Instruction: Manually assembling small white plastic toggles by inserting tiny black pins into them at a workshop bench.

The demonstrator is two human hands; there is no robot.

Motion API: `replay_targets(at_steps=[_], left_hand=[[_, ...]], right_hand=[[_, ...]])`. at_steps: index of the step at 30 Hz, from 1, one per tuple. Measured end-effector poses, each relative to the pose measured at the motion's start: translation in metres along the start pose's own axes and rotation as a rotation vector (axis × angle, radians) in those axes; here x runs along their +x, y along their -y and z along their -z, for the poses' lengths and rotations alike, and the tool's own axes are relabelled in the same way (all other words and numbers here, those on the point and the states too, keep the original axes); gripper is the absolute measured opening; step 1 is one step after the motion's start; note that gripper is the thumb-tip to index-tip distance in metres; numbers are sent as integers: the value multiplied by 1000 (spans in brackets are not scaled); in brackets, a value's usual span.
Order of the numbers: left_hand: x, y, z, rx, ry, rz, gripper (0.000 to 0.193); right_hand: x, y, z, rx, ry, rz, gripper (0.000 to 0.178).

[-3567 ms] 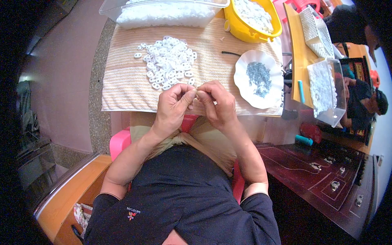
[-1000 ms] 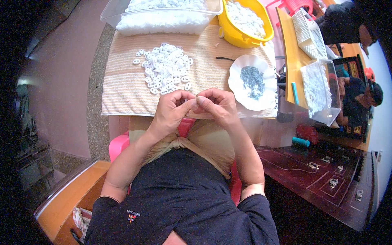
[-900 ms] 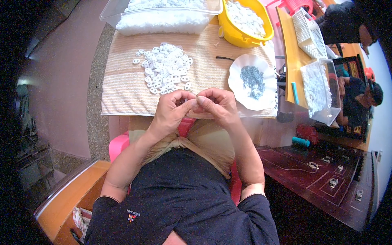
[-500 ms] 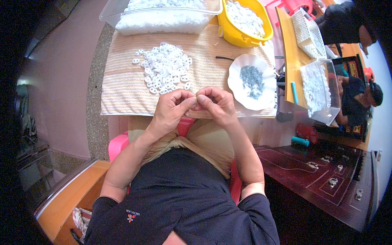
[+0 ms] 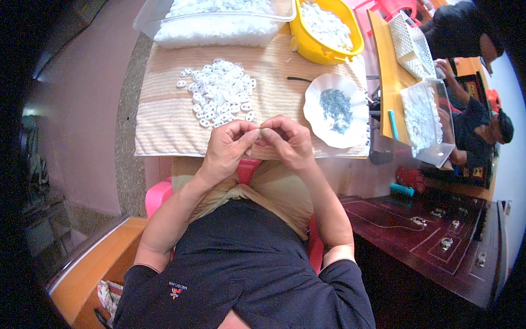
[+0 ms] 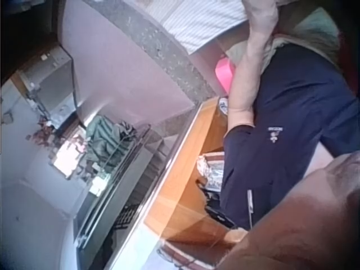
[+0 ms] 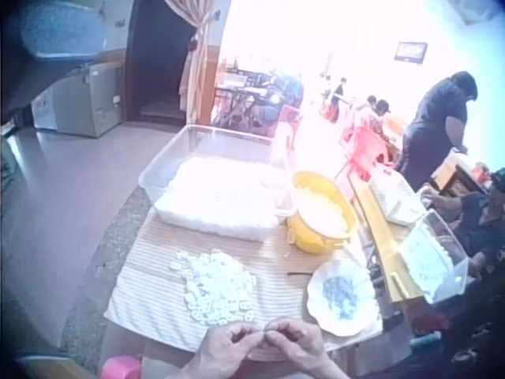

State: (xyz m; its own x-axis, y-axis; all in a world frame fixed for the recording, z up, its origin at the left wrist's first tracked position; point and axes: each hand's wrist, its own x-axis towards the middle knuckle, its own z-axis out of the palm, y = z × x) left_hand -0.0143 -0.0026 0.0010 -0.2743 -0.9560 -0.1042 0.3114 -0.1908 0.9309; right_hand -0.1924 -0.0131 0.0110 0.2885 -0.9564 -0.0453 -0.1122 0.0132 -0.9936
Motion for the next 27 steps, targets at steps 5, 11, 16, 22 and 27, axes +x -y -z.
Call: replay_targets(at_steps=[5,11,16,22,27], left_hand=[[1,3,-2,-22,-10,40,14],[-3,3,-2,23,-54,78,15],[-6,-1,-8,103,-48,-37,15],[-10,-10,-13,672,-120,-351,10],[-7,-3,-11,834,-111,-610,7]], right_hand=[[-2,-2,-1,-21,-2,91,9],[-3,-3,-4,-2,-3,67,11],[-4,-3,-2,58,-20,53,14],[-3,-3,6,224,47,-101,18],[-4,1,10,283,96,-211,22]])
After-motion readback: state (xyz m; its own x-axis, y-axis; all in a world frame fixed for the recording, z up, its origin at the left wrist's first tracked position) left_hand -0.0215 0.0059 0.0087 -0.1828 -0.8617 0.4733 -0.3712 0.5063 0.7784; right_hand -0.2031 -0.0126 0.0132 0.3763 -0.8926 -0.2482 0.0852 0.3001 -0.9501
